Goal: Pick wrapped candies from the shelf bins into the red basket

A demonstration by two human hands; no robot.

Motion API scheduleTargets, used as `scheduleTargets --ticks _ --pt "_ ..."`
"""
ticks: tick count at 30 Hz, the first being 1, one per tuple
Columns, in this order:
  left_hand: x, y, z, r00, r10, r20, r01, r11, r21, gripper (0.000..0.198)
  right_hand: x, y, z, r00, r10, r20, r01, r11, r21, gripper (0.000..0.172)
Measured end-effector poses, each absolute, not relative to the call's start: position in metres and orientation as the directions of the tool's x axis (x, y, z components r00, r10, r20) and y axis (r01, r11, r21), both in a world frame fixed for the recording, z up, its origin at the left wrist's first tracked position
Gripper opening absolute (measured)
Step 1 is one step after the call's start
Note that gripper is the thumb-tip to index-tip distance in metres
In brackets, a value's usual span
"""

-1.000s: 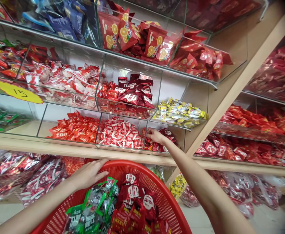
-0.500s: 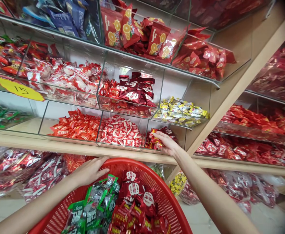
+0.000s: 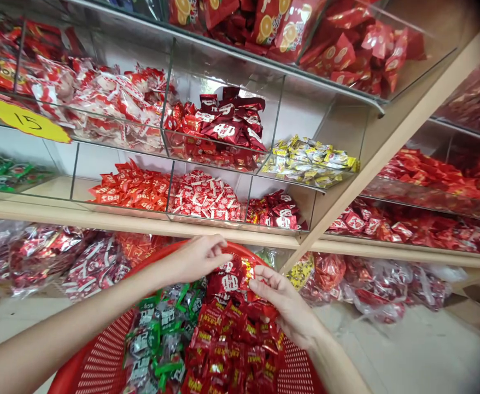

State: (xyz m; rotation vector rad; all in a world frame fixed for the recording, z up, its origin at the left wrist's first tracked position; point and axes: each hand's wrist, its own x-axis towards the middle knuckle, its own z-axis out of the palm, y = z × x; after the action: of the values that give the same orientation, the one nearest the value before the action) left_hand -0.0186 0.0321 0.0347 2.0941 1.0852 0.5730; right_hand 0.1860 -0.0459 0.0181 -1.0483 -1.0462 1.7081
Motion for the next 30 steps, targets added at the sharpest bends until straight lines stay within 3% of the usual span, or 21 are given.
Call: scheduleTargets --ticks 1,4,7,14,19,22,26,30 --pt "-0.006 0.026 0.038 0.554 0.83 0.064 0.433 -0.353 0.829 0.034 0.184 -0.048 0.017 -0.276 0.936 -0.219 -0.233 -0.286 -0.929 0.033" --pt "0.019 0.01 0.037 0.554 0.831 0.056 0.423 -0.339 0.84 0.042 0.183 -0.053 0.014 -0.238 0.943 -0.232 -0.208 -0.282 -0.937 0.035" --pt "0.028 0.001 0.028 0.537 0.844 0.009 0.504 -0.329 0.799 0.045 0.182 -0.057 0.009 -0.165 0.976 -0.141 -0.159 -0.168 -0.973 0.029" --pt "0.036 -0.007 0.023 0.506 0.862 -0.002 0.658 -0.385 0.648 0.029 0.172 -0.065 0.001 -0.093 0.995 0.046 0.01 0.047 -0.999 0.016" --pt "0.03 -0.002 0.023 0.58 0.814 0.017 0.541 -0.401 0.74 0.025 0.179 -0.076 0.002 -0.125 0.979 -0.16 -0.152 -0.178 -0.972 0.032" --pt "0.022 -0.003 0.018 0.605 0.795 0.054 0.561 -0.473 0.679 0.025 0.191 -0.085 0.0 -0.087 0.949 -0.304 -0.227 -0.316 -0.921 0.043" --pt "0.019 -0.018 0.008 0.683 0.724 -0.098 0.627 -0.512 0.587 0.062 0.208 -0.096 -0.008 0.043 0.944 -0.328 -0.359 -0.292 -0.886 0.044" --pt "0.025 -0.042 0.001 0.761 0.625 -0.177 0.635 -0.661 0.4 0.029 0.216 -0.102 -0.013 0.129 0.936 -0.328 -0.449 -0.24 -0.861 0.041"
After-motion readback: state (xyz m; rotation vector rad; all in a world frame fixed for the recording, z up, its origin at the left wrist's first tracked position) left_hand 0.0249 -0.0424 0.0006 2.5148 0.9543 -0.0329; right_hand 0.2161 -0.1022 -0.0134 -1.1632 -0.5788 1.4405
